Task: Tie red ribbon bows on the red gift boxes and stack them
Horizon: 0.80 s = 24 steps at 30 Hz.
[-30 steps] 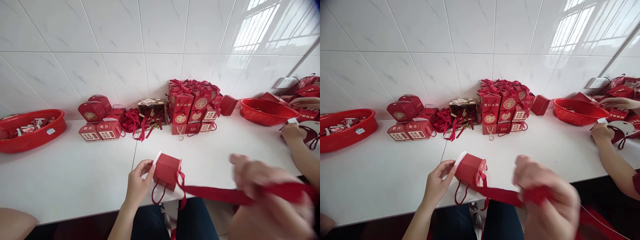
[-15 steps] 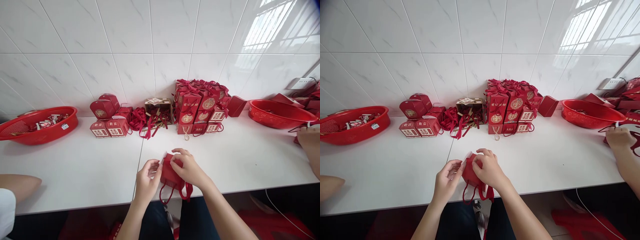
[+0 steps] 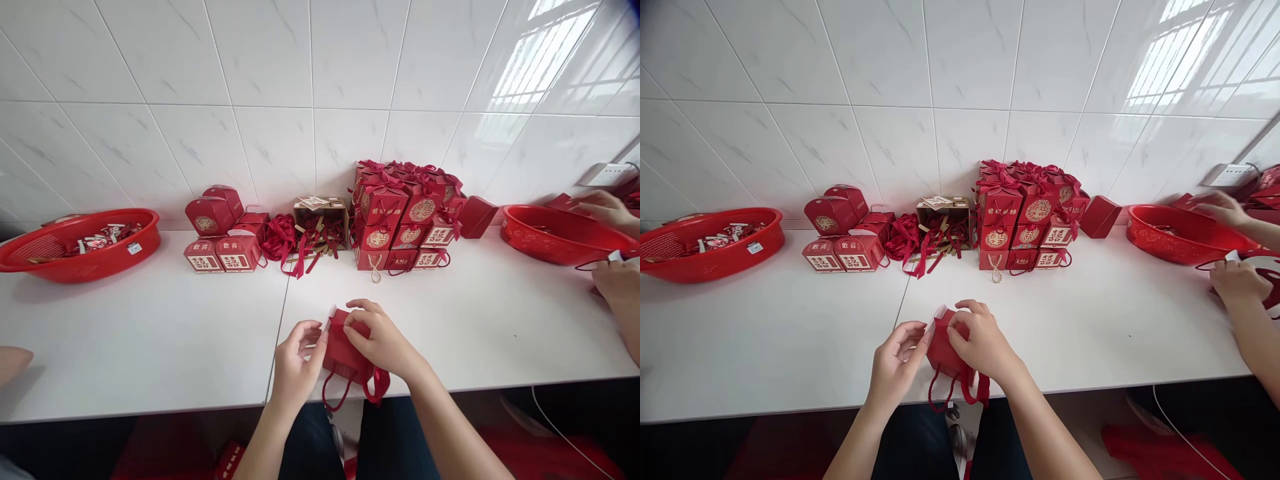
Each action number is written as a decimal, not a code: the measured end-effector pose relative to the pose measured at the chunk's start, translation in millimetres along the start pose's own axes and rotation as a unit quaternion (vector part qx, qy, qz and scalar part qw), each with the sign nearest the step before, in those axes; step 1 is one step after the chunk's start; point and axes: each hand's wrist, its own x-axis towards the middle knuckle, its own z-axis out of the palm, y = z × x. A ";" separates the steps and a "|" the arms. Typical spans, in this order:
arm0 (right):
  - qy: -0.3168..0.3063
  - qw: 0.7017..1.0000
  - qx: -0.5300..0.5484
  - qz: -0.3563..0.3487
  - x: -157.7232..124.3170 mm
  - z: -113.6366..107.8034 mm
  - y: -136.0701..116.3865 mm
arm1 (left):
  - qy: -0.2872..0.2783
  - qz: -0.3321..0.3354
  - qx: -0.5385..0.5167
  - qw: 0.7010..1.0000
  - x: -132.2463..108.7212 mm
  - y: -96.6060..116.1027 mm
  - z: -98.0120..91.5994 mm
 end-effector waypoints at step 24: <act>0.114 0.992 0.044 0.045 -34.2 -26.4 29.2 | 0.051 -0.122 0.148 0.980 44.6 -40.3 -55.5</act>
